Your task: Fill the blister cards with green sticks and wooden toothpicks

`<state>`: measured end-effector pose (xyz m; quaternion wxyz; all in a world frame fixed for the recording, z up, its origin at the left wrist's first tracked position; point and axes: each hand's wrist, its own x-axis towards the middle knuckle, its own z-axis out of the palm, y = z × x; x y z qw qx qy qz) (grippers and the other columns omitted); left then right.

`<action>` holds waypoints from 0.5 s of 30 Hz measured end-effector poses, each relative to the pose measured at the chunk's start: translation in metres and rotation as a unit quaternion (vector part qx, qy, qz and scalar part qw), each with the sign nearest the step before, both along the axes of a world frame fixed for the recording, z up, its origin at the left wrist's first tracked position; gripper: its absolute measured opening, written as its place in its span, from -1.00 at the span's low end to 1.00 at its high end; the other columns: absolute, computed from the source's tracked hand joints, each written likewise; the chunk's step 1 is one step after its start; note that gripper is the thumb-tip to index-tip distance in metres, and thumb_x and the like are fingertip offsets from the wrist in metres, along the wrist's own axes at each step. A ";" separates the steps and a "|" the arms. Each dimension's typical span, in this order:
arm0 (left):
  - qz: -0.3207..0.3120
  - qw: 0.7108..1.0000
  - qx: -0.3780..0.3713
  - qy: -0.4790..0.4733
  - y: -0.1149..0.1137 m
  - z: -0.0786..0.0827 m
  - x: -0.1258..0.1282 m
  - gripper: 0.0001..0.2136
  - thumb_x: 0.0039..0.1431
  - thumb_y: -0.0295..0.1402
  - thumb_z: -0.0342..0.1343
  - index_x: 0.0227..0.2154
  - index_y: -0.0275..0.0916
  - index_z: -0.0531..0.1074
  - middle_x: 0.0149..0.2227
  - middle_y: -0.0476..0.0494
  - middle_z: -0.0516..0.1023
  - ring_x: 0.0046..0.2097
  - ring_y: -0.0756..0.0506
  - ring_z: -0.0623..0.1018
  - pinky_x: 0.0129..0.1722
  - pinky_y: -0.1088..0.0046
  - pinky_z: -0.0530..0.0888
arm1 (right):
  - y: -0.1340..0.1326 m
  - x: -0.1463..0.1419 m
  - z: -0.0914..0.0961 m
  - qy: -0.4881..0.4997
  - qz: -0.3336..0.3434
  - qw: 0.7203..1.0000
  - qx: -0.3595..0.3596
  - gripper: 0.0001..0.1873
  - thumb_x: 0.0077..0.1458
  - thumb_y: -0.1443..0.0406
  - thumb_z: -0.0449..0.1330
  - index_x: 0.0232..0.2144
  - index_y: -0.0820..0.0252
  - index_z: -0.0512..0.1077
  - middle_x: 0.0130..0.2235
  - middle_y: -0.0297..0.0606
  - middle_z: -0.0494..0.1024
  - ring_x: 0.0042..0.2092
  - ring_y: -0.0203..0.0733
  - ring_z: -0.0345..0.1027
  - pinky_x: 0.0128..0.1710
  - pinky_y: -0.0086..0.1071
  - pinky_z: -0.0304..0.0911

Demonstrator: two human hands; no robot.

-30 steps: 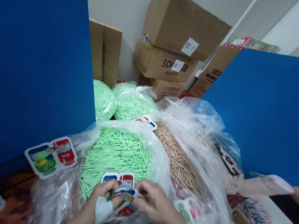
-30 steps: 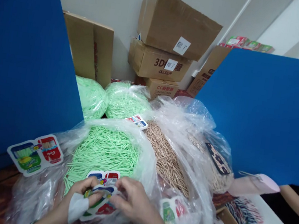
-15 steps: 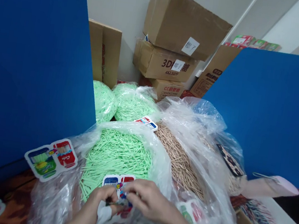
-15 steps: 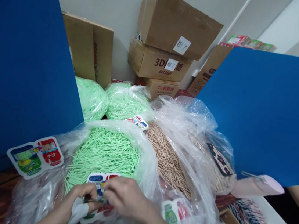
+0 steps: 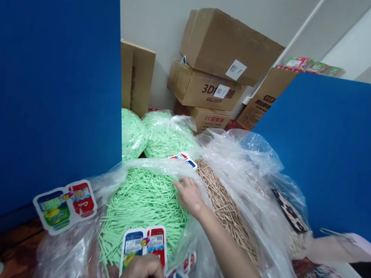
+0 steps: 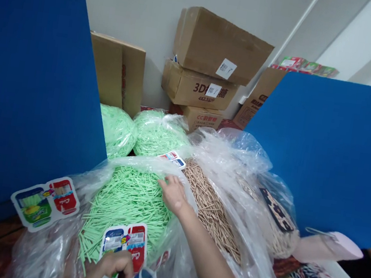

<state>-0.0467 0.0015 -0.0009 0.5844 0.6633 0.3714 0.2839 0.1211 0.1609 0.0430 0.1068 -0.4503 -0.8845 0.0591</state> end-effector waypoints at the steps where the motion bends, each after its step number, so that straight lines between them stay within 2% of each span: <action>1: -0.006 1.000 -0.001 -0.003 -0.001 0.000 0.000 -0.72 -0.22 -0.38 0.27 -0.89 -0.14 0.36 -0.84 0.12 0.36 -0.71 0.01 0.32 -0.72 0.57 0.20 | 0.001 -0.003 0.000 -0.021 -0.001 1.000 0.002 -0.52 -0.02 0.49 0.06 -0.04 0.04 0.42 0.01 -0.11 0.35 0.03 -0.01 0.19 -0.02 -0.17 0.19; 5: -0.026 1.000 -0.007 -0.014 -0.001 -0.003 -0.003 -0.71 -0.22 -0.44 0.25 -0.90 -0.14 0.36 -0.84 0.13 0.34 -0.71 0.02 0.31 -0.72 0.57 0.19 | 0.003 -0.010 0.000 -0.083 -0.001 0.997 0.007 -0.65 0.06 0.43 0.05 -0.12 0.05 0.43 -0.01 -0.10 0.34 0.03 0.01 0.17 -0.05 -0.14 0.17; 9: -0.048 0.998 -0.019 -0.022 0.003 -0.010 -0.005 -0.69 -0.23 -0.46 0.24 -0.93 -0.16 0.33 -0.85 0.13 0.29 -0.74 0.04 0.26 -0.74 0.57 0.19 | 0.005 -0.009 -0.001 -0.110 0.015 0.994 0.001 -0.73 0.11 0.37 0.08 -0.13 0.06 0.41 0.06 -0.10 0.29 0.07 0.03 0.13 -0.01 -0.09 0.14; 15: -0.010 0.999 -0.025 -0.018 0.000 -0.017 -0.004 -0.78 -0.24 -0.39 0.30 -0.84 -0.16 0.43 -0.78 0.08 0.38 -0.66 -0.02 0.38 -0.66 0.53 0.27 | 0.007 -0.009 -0.008 -0.049 0.021 0.998 -0.027 -0.71 0.16 0.46 -0.02 -0.13 0.14 0.37 0.18 -0.07 0.22 0.18 0.06 0.06 0.10 0.02 0.04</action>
